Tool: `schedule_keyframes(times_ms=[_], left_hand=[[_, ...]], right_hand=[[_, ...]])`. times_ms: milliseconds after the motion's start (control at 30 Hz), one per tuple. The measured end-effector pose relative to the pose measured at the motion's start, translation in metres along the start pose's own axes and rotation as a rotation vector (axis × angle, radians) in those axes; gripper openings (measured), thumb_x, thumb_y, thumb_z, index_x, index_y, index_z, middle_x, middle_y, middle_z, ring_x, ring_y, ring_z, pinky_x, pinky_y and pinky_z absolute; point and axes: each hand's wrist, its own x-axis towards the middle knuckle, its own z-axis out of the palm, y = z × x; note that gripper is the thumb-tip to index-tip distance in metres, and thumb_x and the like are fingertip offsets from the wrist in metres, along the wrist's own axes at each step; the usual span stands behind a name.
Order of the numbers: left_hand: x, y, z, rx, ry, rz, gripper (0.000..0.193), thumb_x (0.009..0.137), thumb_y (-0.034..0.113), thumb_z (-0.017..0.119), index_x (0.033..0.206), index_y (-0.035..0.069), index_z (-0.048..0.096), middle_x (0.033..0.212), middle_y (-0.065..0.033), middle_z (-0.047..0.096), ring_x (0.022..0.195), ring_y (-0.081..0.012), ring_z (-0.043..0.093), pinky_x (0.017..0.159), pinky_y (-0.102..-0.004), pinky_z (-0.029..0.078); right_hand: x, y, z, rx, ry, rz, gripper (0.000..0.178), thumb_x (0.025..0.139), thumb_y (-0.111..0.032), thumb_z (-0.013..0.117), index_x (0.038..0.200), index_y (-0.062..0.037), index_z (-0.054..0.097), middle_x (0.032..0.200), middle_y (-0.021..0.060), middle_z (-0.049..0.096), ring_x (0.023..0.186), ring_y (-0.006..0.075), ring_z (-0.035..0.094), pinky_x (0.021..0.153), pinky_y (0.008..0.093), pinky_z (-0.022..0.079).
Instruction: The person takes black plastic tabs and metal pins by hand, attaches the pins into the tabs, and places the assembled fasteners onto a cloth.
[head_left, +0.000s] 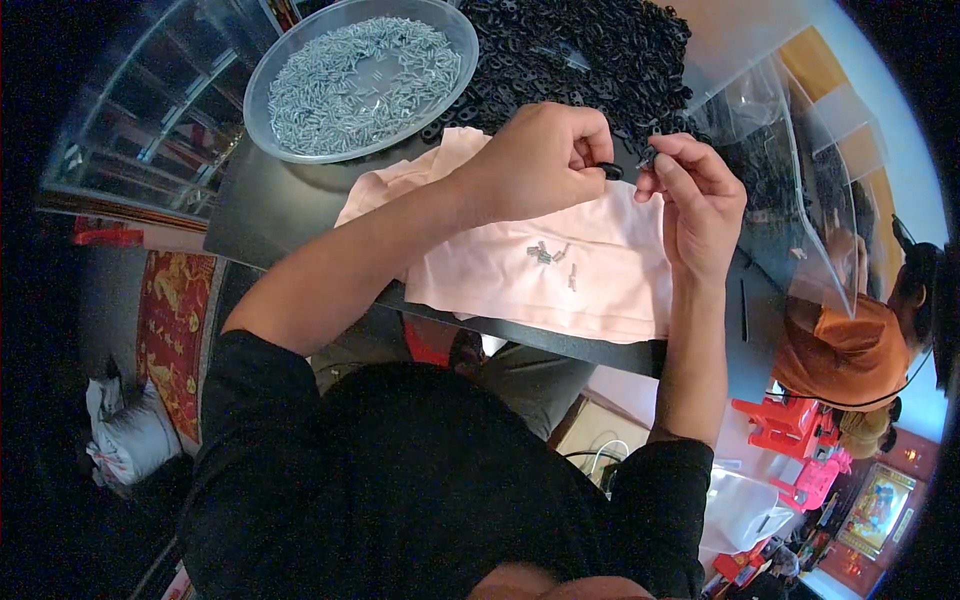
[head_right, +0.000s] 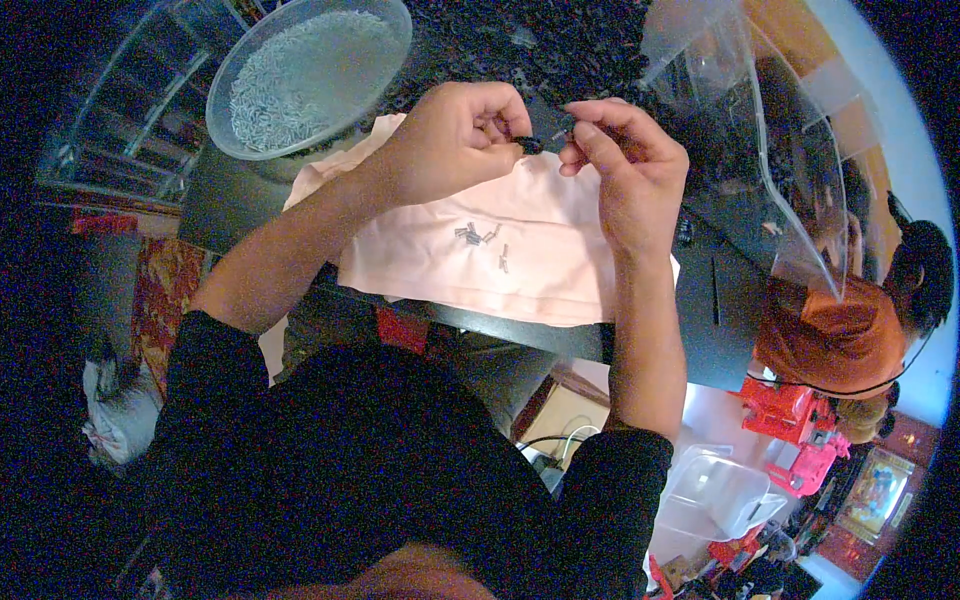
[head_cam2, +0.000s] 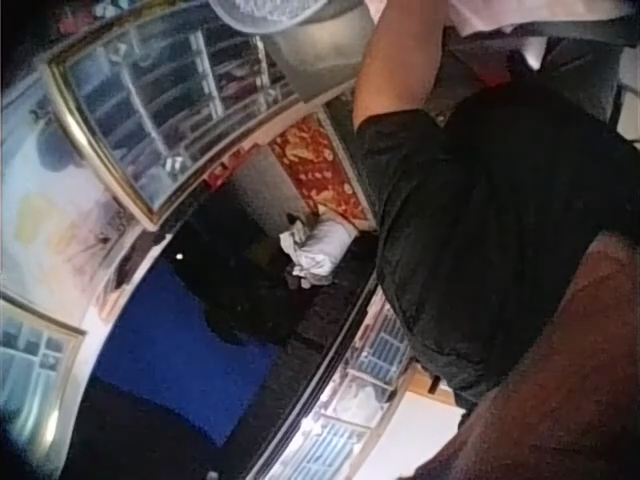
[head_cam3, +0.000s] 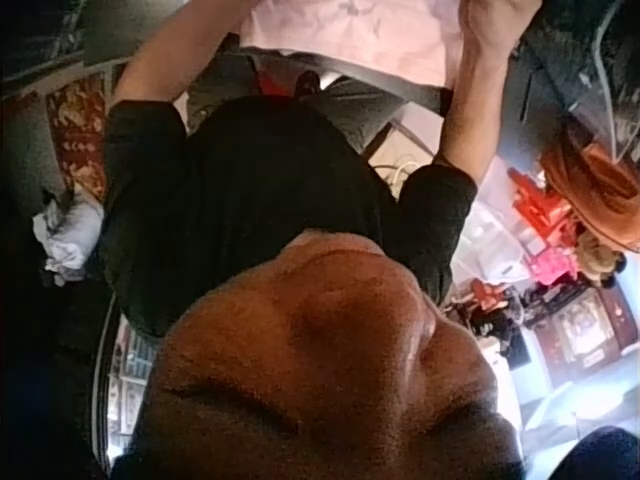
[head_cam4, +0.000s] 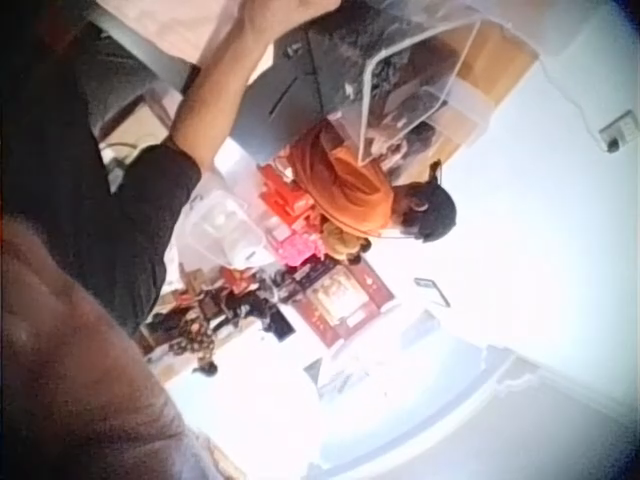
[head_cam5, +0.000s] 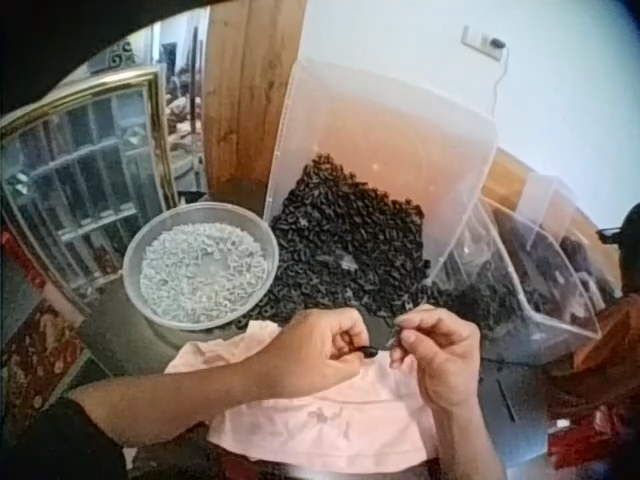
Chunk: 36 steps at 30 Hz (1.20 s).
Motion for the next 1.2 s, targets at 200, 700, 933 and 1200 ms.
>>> schedule_keyframes(times_ms=[200,700,933,1200], left_hand=[[-0.0021,0.0059,-0.0001,0.083,-0.008,0.048,0.006,0.071,0.000,0.057,0.076,0.001,0.054,0.064,0.0032,0.048,0.060,-0.0016,0.044,0.052,-0.0181,0.039],[0.0014,0.0050,-0.0046,0.072,-0.031,0.028,0.016,0.064,0.008,0.060,0.074,-0.004,0.059,0.064,-0.0099,0.060,0.059,-0.0125,0.059,0.055,-0.0248,0.046],[0.0007,0.0018,-0.0042,0.062,-0.032,0.030,0.015,0.064,0.008,0.060,0.073,-0.004,0.059,0.062,-0.0097,0.059,0.057,-0.0129,0.057,0.053,-0.0251,0.045],[0.0015,0.0002,-0.0045,0.088,-0.048,0.032,0.014,0.065,0.008,0.059,0.072,-0.003,0.058,0.061,-0.0096,0.059,0.055,-0.0128,0.056,0.051,-0.0254,0.043]], right_hand=[[-0.0025,-0.0057,0.0044,-0.158,-0.075,-0.068,0.014,0.079,0.006,0.052,0.091,0.0074,0.059,0.084,0.0106,0.054,0.064,0.0145,0.055,0.055,0.0238,0.046],[-0.0009,0.0001,0.0075,-0.173,-0.068,-0.044,0.009,0.077,0.004,0.056,0.085,0.0051,0.061,0.077,0.0065,0.056,0.060,0.0103,0.055,0.054,0.0207,0.046],[-0.0037,-0.0007,0.0087,-0.213,-0.084,-0.018,0.012,0.078,0.007,0.054,0.088,0.0066,0.059,0.083,0.0096,0.055,0.063,0.0130,0.054,0.055,0.0224,0.046],[-0.0025,0.0024,0.0090,-0.256,-0.078,-0.084,0.009,0.077,0.003,0.057,0.084,0.0037,0.061,0.078,0.0057,0.056,0.060,0.0091,0.055,0.053,0.0194,0.045]])
